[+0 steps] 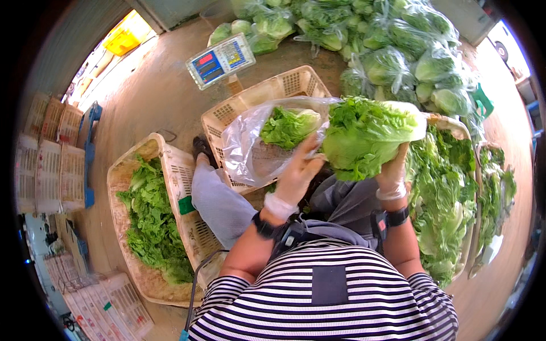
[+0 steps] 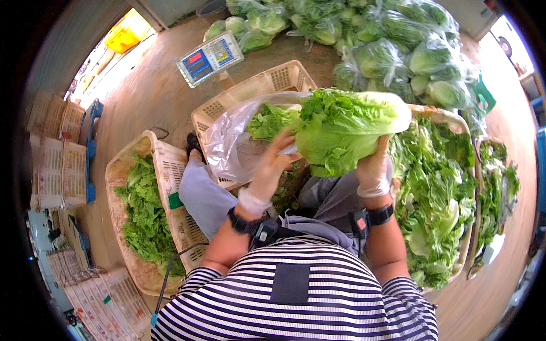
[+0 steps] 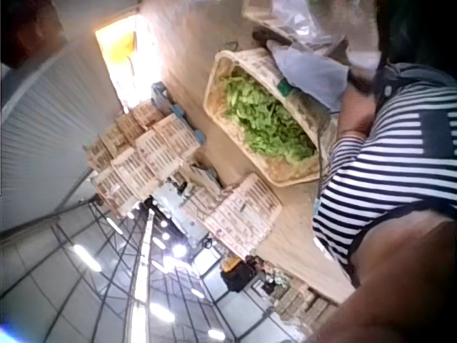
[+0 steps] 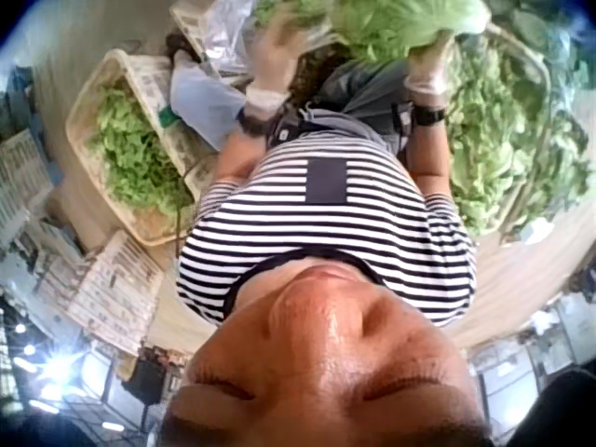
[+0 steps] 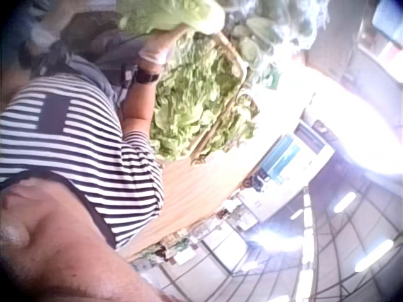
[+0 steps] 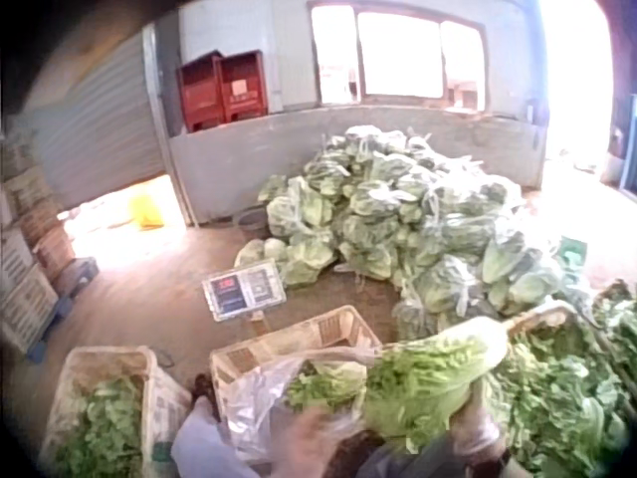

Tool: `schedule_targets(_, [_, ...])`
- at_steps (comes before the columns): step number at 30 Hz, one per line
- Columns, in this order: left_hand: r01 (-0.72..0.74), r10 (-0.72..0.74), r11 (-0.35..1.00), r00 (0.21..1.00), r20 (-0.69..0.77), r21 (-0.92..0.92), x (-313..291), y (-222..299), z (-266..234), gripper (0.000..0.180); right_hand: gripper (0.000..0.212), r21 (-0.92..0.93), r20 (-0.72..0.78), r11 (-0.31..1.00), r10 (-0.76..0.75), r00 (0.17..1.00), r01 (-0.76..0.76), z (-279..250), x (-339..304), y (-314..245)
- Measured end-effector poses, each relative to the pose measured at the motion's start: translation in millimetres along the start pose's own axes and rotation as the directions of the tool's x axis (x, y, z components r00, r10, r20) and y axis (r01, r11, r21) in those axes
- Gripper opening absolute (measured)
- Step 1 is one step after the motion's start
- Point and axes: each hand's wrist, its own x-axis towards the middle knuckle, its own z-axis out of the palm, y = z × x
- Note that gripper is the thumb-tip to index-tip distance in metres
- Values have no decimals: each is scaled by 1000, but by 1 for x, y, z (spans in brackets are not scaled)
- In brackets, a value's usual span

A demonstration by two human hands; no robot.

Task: The person sorts and trims green vegetables, using a knife to remove the base of heads of lettuce before placing them into plastic bags.

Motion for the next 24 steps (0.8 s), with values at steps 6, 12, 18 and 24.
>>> schedule_targets(6, [172,672,454,578,-463,874,8,-4,-111,68,63,-475,537,844,52,842,250,74,88,8])
schedule_targets(12, [-144,-207,831,816,-539,-538,23,-43,-175,39,78,-674,550,180,770,323,717,181,120,112])
schedule_targets(18, [-274,265,962,935,-235,-5,26,-25,-147,28,50,-731,341,140,923,179,668,126,152,246])
schedule_targets(24, [-144,-37,894,920,-389,-425,24,-40,-140,22,39,-634,282,-156,866,414,758,105,148,276])
